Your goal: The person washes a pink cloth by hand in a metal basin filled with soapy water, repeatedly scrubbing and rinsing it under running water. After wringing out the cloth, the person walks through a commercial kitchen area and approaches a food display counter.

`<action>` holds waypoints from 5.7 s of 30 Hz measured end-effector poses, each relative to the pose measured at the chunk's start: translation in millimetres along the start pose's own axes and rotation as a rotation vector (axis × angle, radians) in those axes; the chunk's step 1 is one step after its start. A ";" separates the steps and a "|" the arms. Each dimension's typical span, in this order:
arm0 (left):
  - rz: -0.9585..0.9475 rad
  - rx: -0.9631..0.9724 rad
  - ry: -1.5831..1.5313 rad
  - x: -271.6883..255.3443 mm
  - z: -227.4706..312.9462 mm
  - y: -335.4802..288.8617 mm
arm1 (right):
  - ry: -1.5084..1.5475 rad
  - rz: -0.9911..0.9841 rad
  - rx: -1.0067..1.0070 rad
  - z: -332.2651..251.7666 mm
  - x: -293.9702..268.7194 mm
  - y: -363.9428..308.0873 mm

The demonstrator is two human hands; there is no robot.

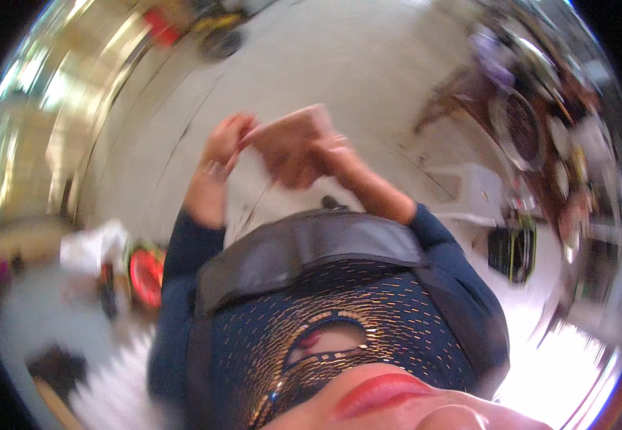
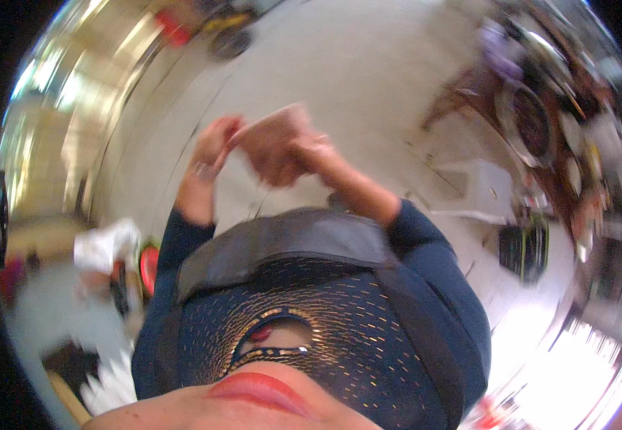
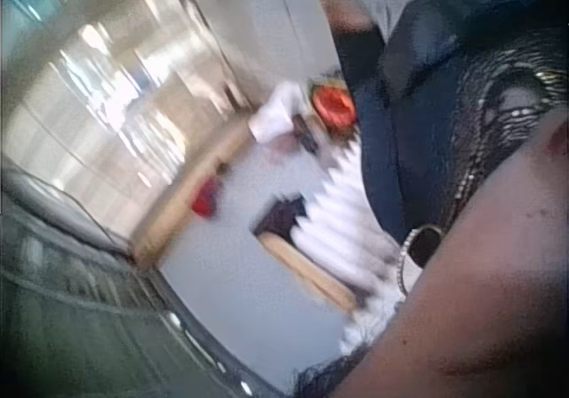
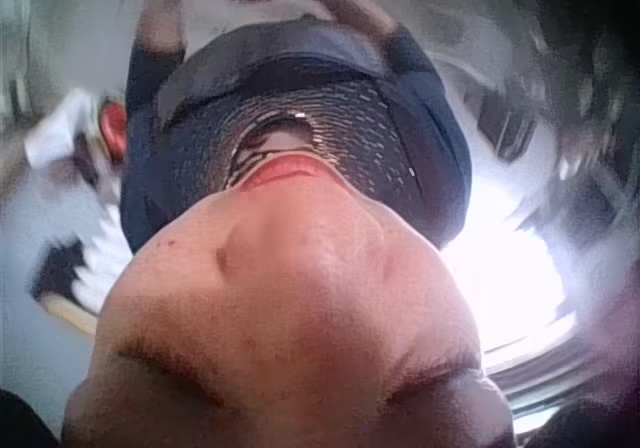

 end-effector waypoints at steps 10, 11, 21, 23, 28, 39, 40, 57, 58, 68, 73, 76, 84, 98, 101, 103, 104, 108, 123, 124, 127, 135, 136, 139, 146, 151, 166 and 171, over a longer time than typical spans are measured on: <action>0.642 -0.141 -0.444 -79.0 -29.6 23.6 | 0.007 -0.020 -0.189 -45.7 78.8 9.8; 0.654 -0.169 -0.400 -74.2 -30.2 22.4 | -0.024 -0.062 -0.140 -38.5 90.1 11.2; 0.682 -0.153 -0.634 -56.9 -21.7 34.5 | -0.689 -0.714 -0.752 -61.2 208.1 -31.0; 0.583 -0.137 -0.702 -52.6 -18.5 44.5 | -0.676 -0.721 -0.677 -55.8 200.1 -28.3; 0.238 -0.008 -0.693 -46.6 -5.0 78.8 | -0.565 -0.673 -0.549 -33.6 166.0 -20.5; 0.006 0.482 1.327 20.4 -38.8 49.2 | 0.009 0.254 -0.213 -62.3 -15.5 11.0; -0.184 0.508 1.359 46.4 -55.0 37.3 | -0.276 0.304 -0.366 -75.9 -16.6 6.8; -0.734 0.602 1.408 151.4 -50.1 -39.3 | -0.054 -0.349 -0.056 28.4 71.4 21.9; -0.731 0.585 1.377 142.5 -54.4 -37.4 | 0.022 -0.321 -0.037 31.9 70.5 23.0; -0.548 -0.083 0.737 63.3 -141.4 13.5 | -0.642 -0.009 -0.518 -0.2 28.5 20.3; -0.752 0.362 -0.377 102.0 -45.9 -25.1 | -0.752 -0.217 -0.716 -4.2 76.5 -3.4; -0.556 0.483 -0.094 106.0 -32.5 -29.7 | -0.645 -0.258 -0.643 0.8 84.3 -2.8; -0.264 0.174 -0.315 32.7 -73.3 29.5 | 0.173 -0.257 0.104 48.5 66.6 10.9; -0.172 0.043 -0.860 69.7 -8.4 8.3 | 0.609 -0.116 0.169 56.4 56.1 19.0; -0.017 0.150 -0.819 38.9 0.9 17.7 | 0.449 -0.307 0.237 55.0 86.2 -5.3; 0.096 0.089 -0.884 15.5 -1.1 27.8 | 0.447 -0.368 0.159 41.0 97.7 -16.9; 0.170 0.047 -0.913 -2.1 -0.8 32.3 | 0.432 -0.480 0.136 33.7 110.6 -24.9; 0.490 0.352 -0.569 -44.6 49.7 21.6 | 0.629 -0.411 0.131 15.2 111.6 -21.2; 0.431 1.391 1.304 84.0 150.7 -59.3 | 0.554 -0.445 0.268 6.4 139.4 -16.2; 0.419 1.317 1.348 69.4 134.2 -51.0 | 0.538 -0.359 0.227 5.1 123.1 -12.5; 0.362 1.031 1.433 11.5 66.8 -30.8 | 0.600 -0.185 0.109 -8.8 65.1 -5.1; 0.518 0.116 1.176 -209.8 -144.6 -86.0 | 0.270 0.171 -0.693 -174.9 -277.1 -107.0; 0.417 0.034 1.085 -229.6 -171.4 -91.6 | 0.210 0.555 -0.734 -178.6 -336.1 -146.7; 0.291 -0.183 0.875 -269.2 -232.1 -108.8 | 0.379 0.819 -0.778 -207.2 -425.9 -196.1; 0.087 -0.220 0.882 -235.5 -228.0 -94.2 | 0.164 0.137 -0.540 -132.7 -223.9 -65.6; -0.062 -0.185 0.050 -140.3 -150.8 -91.0 | 0.383 -0.070 -0.035 -11.6 23.5 5.1; 0.068 0.169 -0.409 -148.4 2.9 -81.6 | 0.201 -0.297 0.244 61.9 174.6 112.3; 0.396 0.308 -0.104 -196.4 38.9 -28.2 | 0.184 0.092 0.427 136.7 120.6 218.1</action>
Point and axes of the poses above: each hand's wrist, its own y-axis towards the middle knuckle, its own x-axis out of the palm, z = x × y, the point moved 10 cm from there along y, towards the middle knuckle, and after that the axes turned 5 degrees about y, right-handed, at the moved point
